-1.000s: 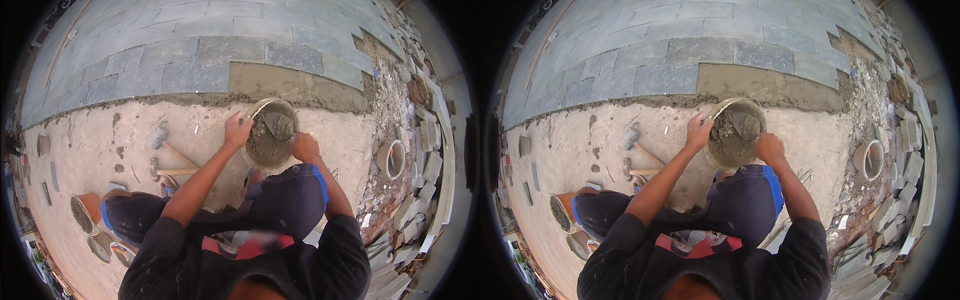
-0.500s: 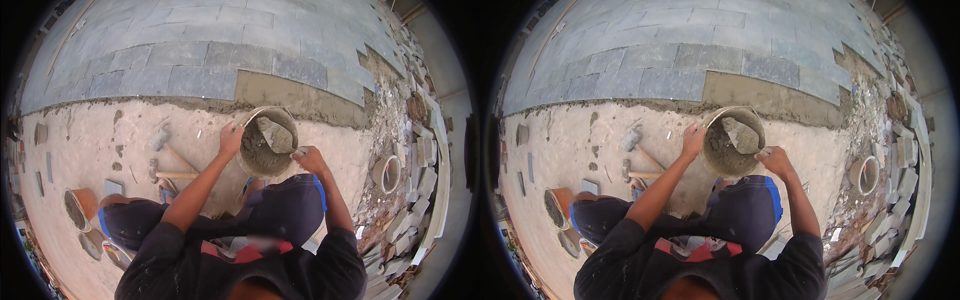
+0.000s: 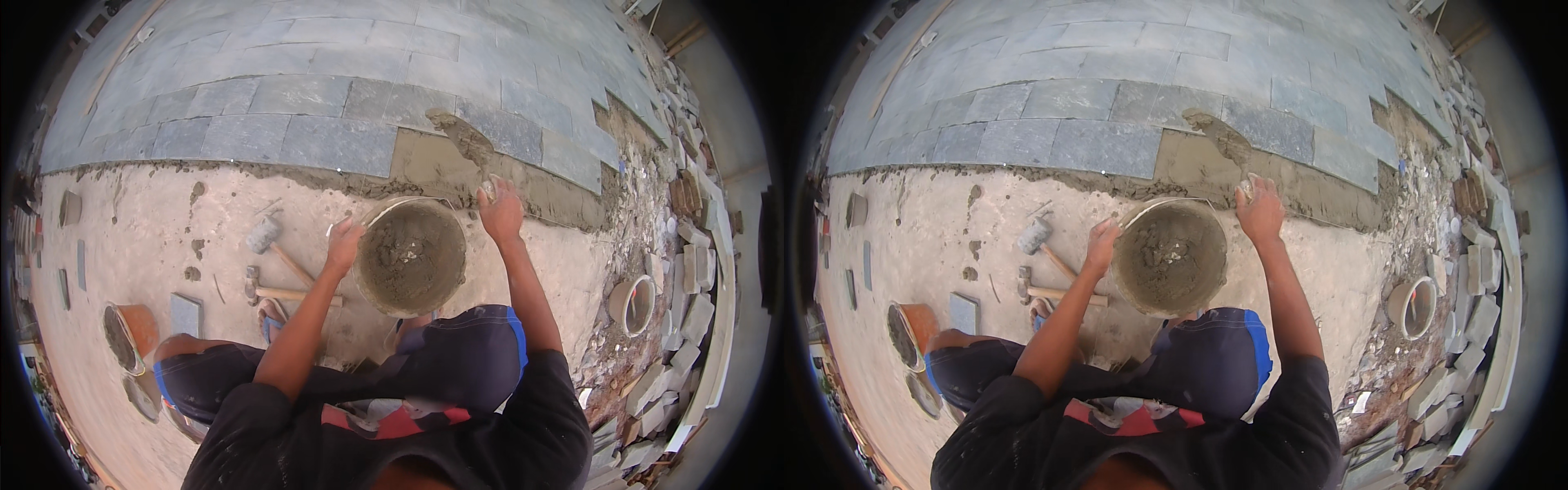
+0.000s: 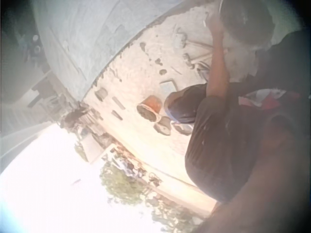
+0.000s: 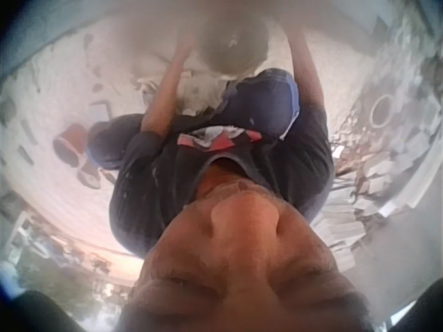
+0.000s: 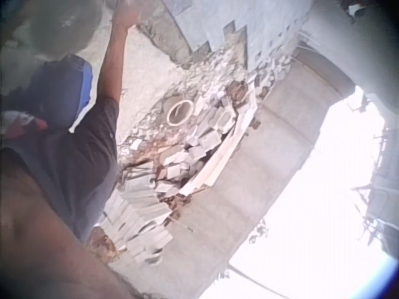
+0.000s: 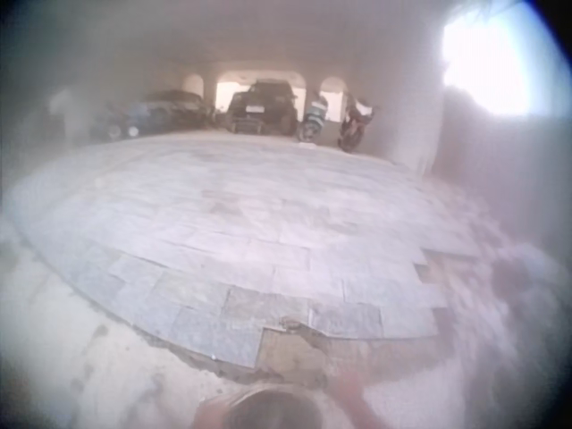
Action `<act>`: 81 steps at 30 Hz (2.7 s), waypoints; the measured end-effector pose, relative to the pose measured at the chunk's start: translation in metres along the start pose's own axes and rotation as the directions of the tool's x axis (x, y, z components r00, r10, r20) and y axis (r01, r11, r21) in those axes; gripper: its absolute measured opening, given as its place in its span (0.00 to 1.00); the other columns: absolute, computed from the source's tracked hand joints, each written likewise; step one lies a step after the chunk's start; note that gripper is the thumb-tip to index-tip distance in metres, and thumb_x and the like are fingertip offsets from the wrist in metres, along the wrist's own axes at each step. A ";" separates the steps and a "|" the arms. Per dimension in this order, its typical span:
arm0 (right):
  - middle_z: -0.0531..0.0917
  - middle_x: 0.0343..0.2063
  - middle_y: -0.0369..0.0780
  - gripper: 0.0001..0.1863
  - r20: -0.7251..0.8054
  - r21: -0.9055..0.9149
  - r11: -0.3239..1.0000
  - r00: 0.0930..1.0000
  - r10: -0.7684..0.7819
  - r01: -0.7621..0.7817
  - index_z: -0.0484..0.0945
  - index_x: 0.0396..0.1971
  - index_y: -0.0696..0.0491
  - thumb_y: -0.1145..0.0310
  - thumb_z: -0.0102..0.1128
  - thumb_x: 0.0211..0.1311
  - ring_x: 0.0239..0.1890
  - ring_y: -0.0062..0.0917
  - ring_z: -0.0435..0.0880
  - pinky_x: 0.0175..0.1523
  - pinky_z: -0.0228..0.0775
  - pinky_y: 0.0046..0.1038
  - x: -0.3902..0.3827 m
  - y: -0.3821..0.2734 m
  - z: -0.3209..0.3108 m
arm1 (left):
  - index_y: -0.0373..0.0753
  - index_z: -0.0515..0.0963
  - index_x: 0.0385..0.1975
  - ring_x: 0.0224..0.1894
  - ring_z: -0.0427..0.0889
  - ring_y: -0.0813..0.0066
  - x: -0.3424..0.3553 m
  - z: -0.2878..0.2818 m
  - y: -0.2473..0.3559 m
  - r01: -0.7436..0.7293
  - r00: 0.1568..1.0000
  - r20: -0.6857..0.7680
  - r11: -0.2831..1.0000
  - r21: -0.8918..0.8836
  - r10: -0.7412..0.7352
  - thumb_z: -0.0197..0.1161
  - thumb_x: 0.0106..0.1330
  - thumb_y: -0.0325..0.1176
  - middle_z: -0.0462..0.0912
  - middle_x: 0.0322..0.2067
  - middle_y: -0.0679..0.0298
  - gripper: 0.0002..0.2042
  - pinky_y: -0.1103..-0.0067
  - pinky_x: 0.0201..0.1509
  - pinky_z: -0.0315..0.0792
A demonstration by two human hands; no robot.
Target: The person spreads mortar onto a surface and the back of a tile using a trowel, then places the tile onto the prepared surface and taps it into place with a wooden handle.
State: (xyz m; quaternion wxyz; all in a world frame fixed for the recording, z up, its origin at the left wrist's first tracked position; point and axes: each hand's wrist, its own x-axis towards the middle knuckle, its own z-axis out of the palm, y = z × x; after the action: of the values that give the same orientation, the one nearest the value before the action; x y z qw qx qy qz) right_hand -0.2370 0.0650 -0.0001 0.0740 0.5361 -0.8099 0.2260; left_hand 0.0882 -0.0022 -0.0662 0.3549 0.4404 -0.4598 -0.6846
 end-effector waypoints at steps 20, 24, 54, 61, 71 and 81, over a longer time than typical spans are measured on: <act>0.84 0.28 0.41 0.19 0.775 0.353 0.680 0.608 0.173 -0.643 0.81 0.36 0.61 0.57 0.59 0.64 0.26 0.25 0.80 0.35 0.72 0.32 0.096 0.029 0.068 | 0.37 0.78 0.34 0.32 0.71 0.86 0.012 -0.024 -0.013 -0.096 0.995 0.022 0.995 -0.032 0.097 0.53 0.67 0.30 0.76 0.29 0.74 0.07 0.82 0.37 0.68; 0.85 0.32 0.43 0.21 0.789 0.296 0.794 0.604 0.111 -0.532 0.83 0.39 0.62 0.56 0.59 0.63 0.30 0.28 0.81 0.40 0.72 0.32 0.098 0.033 0.065 | 0.44 0.69 0.22 0.29 0.62 0.89 0.009 -0.017 -0.005 -0.123 0.992 -0.005 0.992 0.025 0.123 0.52 0.66 0.31 0.65 0.24 0.79 0.09 0.84 0.34 0.61; 0.82 0.24 0.44 0.20 0.770 0.340 0.884 0.635 -0.066 -0.320 0.82 0.35 0.63 0.57 0.56 0.63 0.23 0.27 0.80 0.35 0.72 0.32 0.100 0.020 0.052 | 0.43 0.67 0.21 0.29 0.62 0.89 0.014 -0.021 -0.005 -0.132 0.991 0.002 0.988 0.077 0.133 0.51 0.65 0.30 0.63 0.24 0.79 0.09 0.84 0.33 0.61; 0.84 0.28 0.45 0.21 0.840 0.274 0.864 0.542 -0.002 -0.422 0.82 0.38 0.63 0.57 0.57 0.62 0.23 0.28 0.81 0.30 0.72 0.32 0.128 0.013 0.074 | 0.43 0.67 0.22 0.29 0.62 0.89 0.016 -0.021 -0.006 -0.169 0.985 0.003 0.975 0.144 0.171 0.51 0.66 0.30 0.64 0.24 0.79 0.09 0.84 0.34 0.60; 0.83 0.23 0.44 0.19 0.825 0.283 0.947 0.542 -0.159 -0.153 0.83 0.29 0.60 0.57 0.57 0.59 0.22 0.28 0.81 0.32 0.73 0.33 0.092 0.004 0.061 | 0.40 0.69 0.21 0.28 0.64 0.89 0.027 -0.037 -0.029 -0.154 0.988 0.034 0.987 0.051 0.153 0.53 0.66 0.30 0.67 0.23 0.78 0.10 0.83 0.32 0.62; 0.84 0.28 0.49 0.20 0.779 0.274 0.960 0.599 -0.186 -0.058 0.81 0.30 0.62 0.57 0.55 0.59 0.29 0.42 0.83 0.43 0.73 0.41 0.071 0.007 0.052 | 0.38 0.74 0.24 0.30 0.66 0.88 0.021 -0.029 -0.015 -0.085 0.996 0.015 0.996 0.028 0.084 0.53 0.67 0.32 0.70 0.24 0.78 0.10 0.83 0.34 0.63</act>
State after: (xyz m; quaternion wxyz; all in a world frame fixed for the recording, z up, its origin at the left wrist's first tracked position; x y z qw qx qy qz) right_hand -0.2664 -0.0155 -0.0228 -0.3611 0.6142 -0.6983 0.0685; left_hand 0.1065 -0.0250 -0.0920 0.3741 0.4210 -0.4902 -0.6652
